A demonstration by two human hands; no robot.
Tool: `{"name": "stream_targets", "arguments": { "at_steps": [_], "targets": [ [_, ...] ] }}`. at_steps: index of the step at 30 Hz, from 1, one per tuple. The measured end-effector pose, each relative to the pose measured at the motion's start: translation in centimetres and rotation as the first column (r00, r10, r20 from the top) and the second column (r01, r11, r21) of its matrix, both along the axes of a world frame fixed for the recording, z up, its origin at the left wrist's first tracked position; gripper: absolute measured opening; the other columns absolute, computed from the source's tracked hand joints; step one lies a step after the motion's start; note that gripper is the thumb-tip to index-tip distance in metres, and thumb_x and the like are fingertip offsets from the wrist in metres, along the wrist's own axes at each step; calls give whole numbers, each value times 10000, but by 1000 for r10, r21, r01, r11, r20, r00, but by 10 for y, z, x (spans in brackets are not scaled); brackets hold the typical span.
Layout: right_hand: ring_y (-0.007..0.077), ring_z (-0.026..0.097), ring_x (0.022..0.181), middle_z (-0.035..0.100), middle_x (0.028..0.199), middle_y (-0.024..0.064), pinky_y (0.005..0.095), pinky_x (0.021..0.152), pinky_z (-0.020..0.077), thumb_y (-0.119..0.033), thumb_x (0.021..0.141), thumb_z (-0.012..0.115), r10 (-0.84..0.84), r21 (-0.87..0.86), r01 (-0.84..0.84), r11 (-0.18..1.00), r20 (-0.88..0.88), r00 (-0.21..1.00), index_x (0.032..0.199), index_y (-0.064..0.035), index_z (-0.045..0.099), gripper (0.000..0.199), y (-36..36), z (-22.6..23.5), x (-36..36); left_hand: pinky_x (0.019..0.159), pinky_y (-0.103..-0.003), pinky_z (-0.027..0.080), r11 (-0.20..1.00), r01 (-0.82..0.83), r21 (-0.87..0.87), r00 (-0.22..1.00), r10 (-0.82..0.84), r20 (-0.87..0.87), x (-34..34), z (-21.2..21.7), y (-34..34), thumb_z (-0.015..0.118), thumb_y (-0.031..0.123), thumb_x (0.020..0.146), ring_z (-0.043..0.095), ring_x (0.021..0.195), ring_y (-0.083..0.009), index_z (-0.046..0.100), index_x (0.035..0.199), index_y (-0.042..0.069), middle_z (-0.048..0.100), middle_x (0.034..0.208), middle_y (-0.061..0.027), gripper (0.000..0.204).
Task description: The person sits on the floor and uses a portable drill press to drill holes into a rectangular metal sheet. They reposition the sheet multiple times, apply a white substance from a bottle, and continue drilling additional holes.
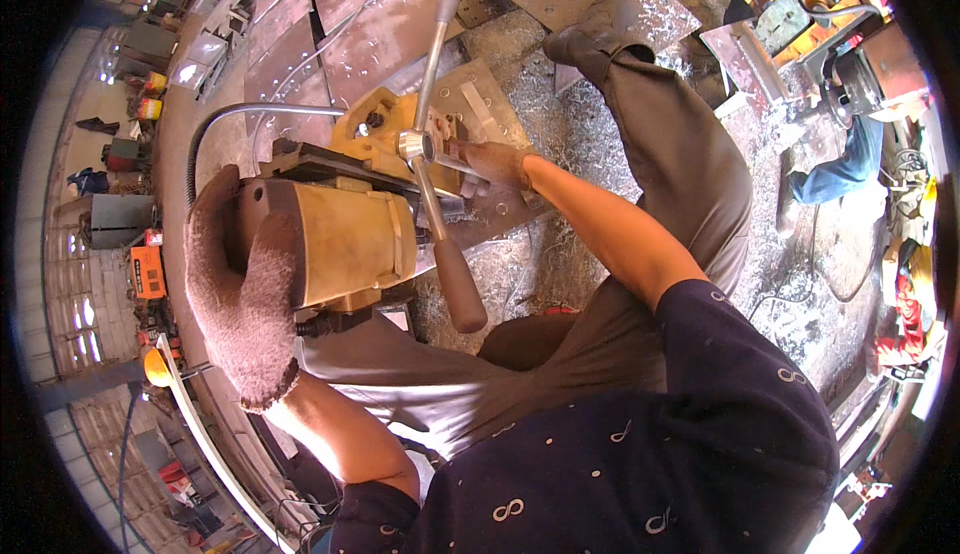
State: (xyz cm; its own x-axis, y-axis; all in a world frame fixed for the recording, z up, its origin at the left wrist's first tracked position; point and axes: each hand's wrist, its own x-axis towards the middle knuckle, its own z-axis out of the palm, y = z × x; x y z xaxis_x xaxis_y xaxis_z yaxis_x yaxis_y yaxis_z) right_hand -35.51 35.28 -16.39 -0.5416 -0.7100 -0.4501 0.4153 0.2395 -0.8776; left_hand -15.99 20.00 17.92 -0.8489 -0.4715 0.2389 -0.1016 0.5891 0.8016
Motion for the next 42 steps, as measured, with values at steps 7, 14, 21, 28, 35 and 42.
{"name": "stream_targets", "arguments": {
  "at_steps": [7, 14, 21, 28, 35, 42],
  "targets": [
    [273, 678, 725, 752, 872, 154, 431, 704, 536, -566, 1120, 411, -88, 66, 115, 991, -321, 943, 1108, -28, 685, 603, 4, -16, 3, 1145, -387, 484, 994, 45, -104, 998, -49, -36, -6, -3, -3, 791, 226, 970, 652, 1278, -265, 632, 1427, -73, 693, 1366, -195, 568],
    [478, 712, 1153, 759, 1173, 293, 556, 985, 562, -444, 1027, 617, -98, 225, 392, 892, -750, 654, 1374, -68, 678, 514, 5, -15, 59, 1280, -586, 321, 914, -383, -133, 689, 186, -701, 34, -49, -3, 745, 320, 1036, 412, 1551, -401, 344, 1675, -10, 366, 1693, -257, 822],
    [458, 739, 1092, 778, 1157, 234, 522, 951, 587, -284, 958, 653, -13, 287, 373, 882, -778, 628, 1239, -113, 755, 345, -11, -33, 1, 1128, -625, 430, 819, -530, -221, 801, 398, -447, 62, -198, -20, 572, 246, 1068, 566, 1340, -531, 610, 1389, -48, 612, 1425, -312, 437],
    [439, 752, 1014, 784, 1028, 200, 544, 900, 597, -214, 888, 702, 183, 290, 322, 901, -928, 325, 1230, -159, 756, 351, -10, 9, -83, 873, -615, 535, 566, -576, -590, 804, 525, -281, 62, -201, 0, 869, 244, 798, 696, 1042, -515, 702, 1212, -22, 744, 1172, -248, 520],
    [435, 748, 1057, 791, 1070, 180, 547, 926, 586, -192, 902, 682, 218, 274, 339, 900, -956, 194, 1238, -141, 761, 350, -45, 40, -158, 952, -523, 589, 570, -739, -358, 672, 656, -344, 19, -244, -14, 724, 324, 1003, 718, 1165, -425, 675, 1321, -54, 730, 1297, -242, 496],
    [441, 734, 1159, 792, 1175, 200, 544, 1021, 547, -205, 972, 636, 279, 394, 497, 773, -915, 292, 1239, -123, 776, 312, -63, 34, -254, 995, -468, 580, 847, -485, 218, 665, 519, -537, -131, -219, -96, 605, 341, 1110, 706, 1156, -352, 605, 1406, -126, 695, 1304, -305, 552]
  ]
}}
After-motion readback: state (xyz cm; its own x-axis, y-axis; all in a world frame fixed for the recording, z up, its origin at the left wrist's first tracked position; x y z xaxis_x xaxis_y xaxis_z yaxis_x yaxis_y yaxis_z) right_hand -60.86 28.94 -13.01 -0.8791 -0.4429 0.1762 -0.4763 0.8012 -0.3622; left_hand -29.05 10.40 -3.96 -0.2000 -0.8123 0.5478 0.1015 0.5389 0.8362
